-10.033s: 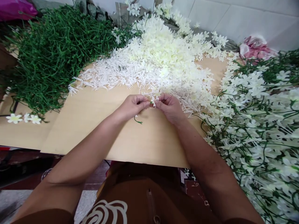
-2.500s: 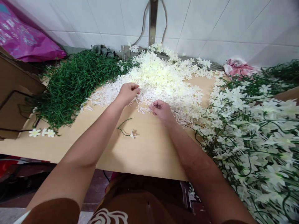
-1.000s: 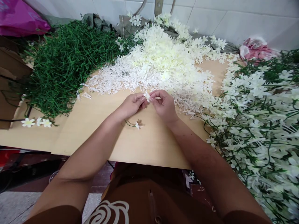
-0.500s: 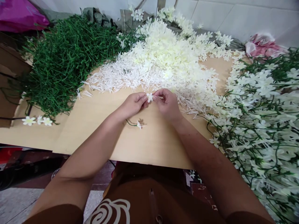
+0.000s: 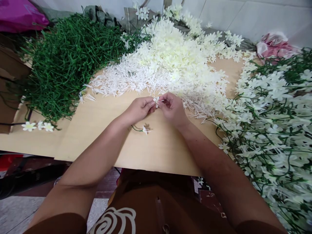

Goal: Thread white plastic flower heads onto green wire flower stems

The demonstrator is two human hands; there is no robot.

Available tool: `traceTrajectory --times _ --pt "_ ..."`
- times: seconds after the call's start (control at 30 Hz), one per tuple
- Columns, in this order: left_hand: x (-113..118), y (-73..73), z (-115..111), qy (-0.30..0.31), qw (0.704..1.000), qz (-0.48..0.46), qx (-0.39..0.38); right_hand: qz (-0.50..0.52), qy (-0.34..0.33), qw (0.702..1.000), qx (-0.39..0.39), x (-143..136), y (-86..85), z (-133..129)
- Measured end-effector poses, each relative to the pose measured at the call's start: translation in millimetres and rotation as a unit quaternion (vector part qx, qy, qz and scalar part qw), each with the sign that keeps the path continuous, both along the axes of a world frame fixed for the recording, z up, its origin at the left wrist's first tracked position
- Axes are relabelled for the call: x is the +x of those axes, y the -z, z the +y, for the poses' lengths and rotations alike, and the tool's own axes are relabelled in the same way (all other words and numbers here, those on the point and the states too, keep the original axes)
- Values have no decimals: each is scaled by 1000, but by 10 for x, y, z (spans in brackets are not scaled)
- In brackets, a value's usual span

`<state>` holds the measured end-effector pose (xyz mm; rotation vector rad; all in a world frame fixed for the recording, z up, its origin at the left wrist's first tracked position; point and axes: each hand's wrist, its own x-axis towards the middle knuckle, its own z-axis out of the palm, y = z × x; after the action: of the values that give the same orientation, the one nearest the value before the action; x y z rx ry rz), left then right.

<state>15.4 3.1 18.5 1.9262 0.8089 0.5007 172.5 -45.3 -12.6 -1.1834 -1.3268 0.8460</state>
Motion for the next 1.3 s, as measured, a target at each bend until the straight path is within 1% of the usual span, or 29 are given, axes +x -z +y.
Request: traceTrajectory --times 0.13,0.27,0.4,0.53,0.63,0.77,0.87,0.97,1.07,1.13,1.17,1.23,1.3 --pt "-12 0 -5 -9 1000 3 15 6 11 1000 -21 13 -44 -3" --pt "7 5 6 -64 996 -61 -18 56 19 997 -55 51 -104 -1" --pt "61 7 -5 -117 984 -115 -66 132 0 988 -76 43 -137 -4" --pt "96 4 -21 -147 976 -145 -72 163 -16 983 -78 9 -129 -5" --pt "101 26 -22 -153 971 -161 -84 157 -14 985 -73 -9 -109 -3" --pt "128 49 -39 -144 967 -181 -107 169 -26 983 -61 -30 -105 -5" --pt "97 -26 -32 -132 968 -186 -103 168 -52 983 -60 -29 -137 -14" --pt "-97 -178 42 -113 983 -130 -66 157 -59 984 -60 -22 -169 -30" --pt "-385 -287 146 -87 996 5 -27 169 -65 981 -72 -49 -165 -52" --pt "-509 -289 186 -55 994 88 -29 173 -86 976 -98 -85 -143 -65" --pt "-531 -272 191 -40 992 121 -23 171 -96 975 -108 -103 -129 -69" --pt "-501 -222 175 -15 985 172 5 158 -100 975 -118 -124 -106 -69" --pt "-422 -178 142 -7 979 201 47 141 -82 980 -113 -118 -97 -63"
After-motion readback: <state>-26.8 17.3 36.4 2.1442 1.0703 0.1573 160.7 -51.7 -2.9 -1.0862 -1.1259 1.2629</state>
